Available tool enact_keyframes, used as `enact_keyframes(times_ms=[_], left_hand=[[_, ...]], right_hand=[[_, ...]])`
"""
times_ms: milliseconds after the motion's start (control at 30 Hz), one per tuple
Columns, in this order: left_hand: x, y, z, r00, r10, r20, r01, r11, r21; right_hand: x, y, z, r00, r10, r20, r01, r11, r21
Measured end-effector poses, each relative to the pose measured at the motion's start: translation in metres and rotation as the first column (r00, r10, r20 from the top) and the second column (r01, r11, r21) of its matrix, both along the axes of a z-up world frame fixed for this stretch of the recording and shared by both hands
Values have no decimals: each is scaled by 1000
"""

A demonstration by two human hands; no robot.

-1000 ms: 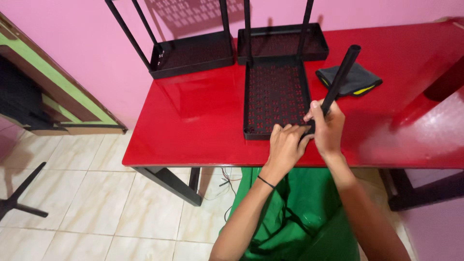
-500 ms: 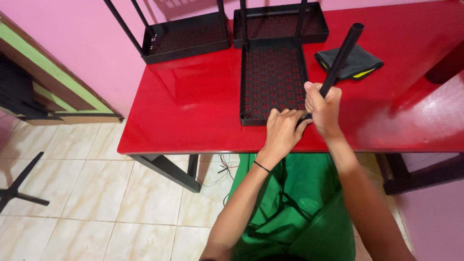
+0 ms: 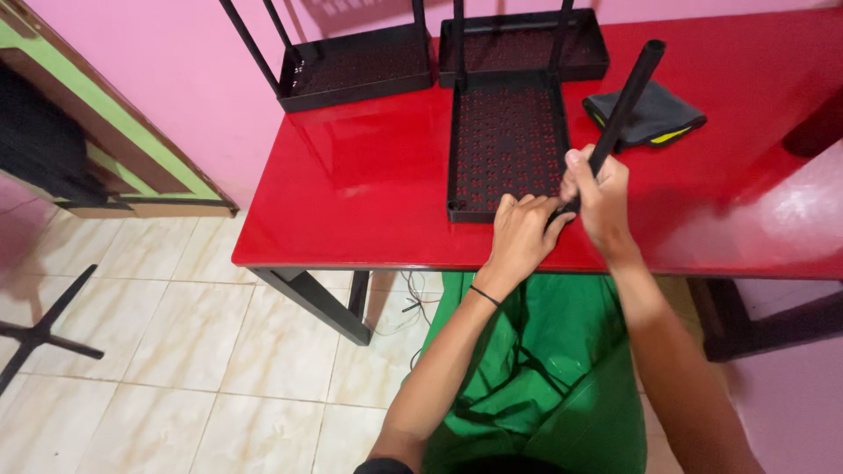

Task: The person wipes a black metal shelf unit with a dark cloth on a red table. They spray the cloth with liquid from a bottle and rub the shelf's perforated surface and legs. The person then picks up a black rod and wipes it with the cloth.

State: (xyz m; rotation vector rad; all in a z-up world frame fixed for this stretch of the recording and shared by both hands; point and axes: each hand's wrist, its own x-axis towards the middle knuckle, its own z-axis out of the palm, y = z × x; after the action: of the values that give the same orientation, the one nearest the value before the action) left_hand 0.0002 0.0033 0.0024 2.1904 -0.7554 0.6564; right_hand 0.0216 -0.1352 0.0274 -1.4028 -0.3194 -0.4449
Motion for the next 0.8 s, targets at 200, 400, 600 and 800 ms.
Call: enact_keyframes(times_ms=[200,400,600,800], left_hand=[[0,0,-5,1000,-13,-1,13,999,-34],[6,-3,-15,998,13,59,-11,999,-41],[9,-2,-16,999,1,32,0,999,-40],[9,-3,-15,1000,16,10,-16,1000,-12]], right_hand=[[1,10,-8,981,-190,22,190,982,12],[8,9,-19,978,-206,42,204,978,32],[18,14,-14,974,-224,26,222,972,81],[18,13,-13,988,-154,-8,153,980,129]])
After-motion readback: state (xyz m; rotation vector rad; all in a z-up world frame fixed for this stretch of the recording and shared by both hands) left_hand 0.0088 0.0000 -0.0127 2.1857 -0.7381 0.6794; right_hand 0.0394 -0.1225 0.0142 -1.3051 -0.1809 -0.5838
